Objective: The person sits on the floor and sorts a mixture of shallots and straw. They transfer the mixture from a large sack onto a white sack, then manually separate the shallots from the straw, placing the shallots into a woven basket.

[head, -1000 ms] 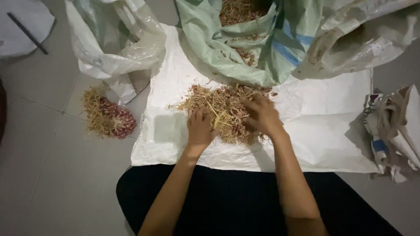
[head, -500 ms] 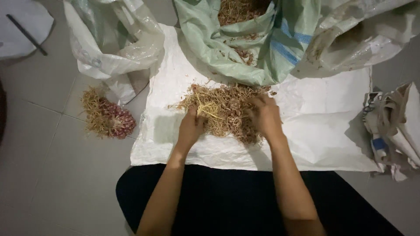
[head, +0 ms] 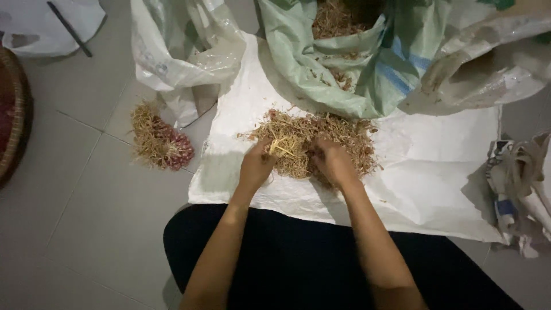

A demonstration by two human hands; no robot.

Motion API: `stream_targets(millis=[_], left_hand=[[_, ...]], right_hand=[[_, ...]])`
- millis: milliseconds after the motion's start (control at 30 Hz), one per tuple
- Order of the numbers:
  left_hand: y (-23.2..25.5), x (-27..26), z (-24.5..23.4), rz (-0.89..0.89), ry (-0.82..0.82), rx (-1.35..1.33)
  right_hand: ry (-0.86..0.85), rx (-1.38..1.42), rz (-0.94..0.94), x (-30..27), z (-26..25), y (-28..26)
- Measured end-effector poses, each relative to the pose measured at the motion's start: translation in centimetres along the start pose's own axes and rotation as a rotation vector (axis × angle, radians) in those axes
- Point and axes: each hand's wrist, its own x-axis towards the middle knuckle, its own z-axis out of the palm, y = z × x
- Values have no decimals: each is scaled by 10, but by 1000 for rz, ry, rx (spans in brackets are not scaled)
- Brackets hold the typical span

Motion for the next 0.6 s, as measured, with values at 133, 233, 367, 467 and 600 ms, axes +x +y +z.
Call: stream_targets(millis=[133, 233, 367, 467, 600], left_hand=[[-5, -4, 2, 209, 133, -2], [-2, -4, 3, -110, -32, 62], [-3, -2, -2, 104, 40, 48], [3, 0, -10, 39, 22, 66], [19, 1, -18, -128, -26, -42]], right_hand=[[-372, 1, 136, -2, -12, -7], [-517, -249, 66, -4, 10, 2], [-443, -182, 57, -5, 32, 22], [-342, -28, 123, 1, 11, 26], [-268, 117, 334, 5, -31, 19]])
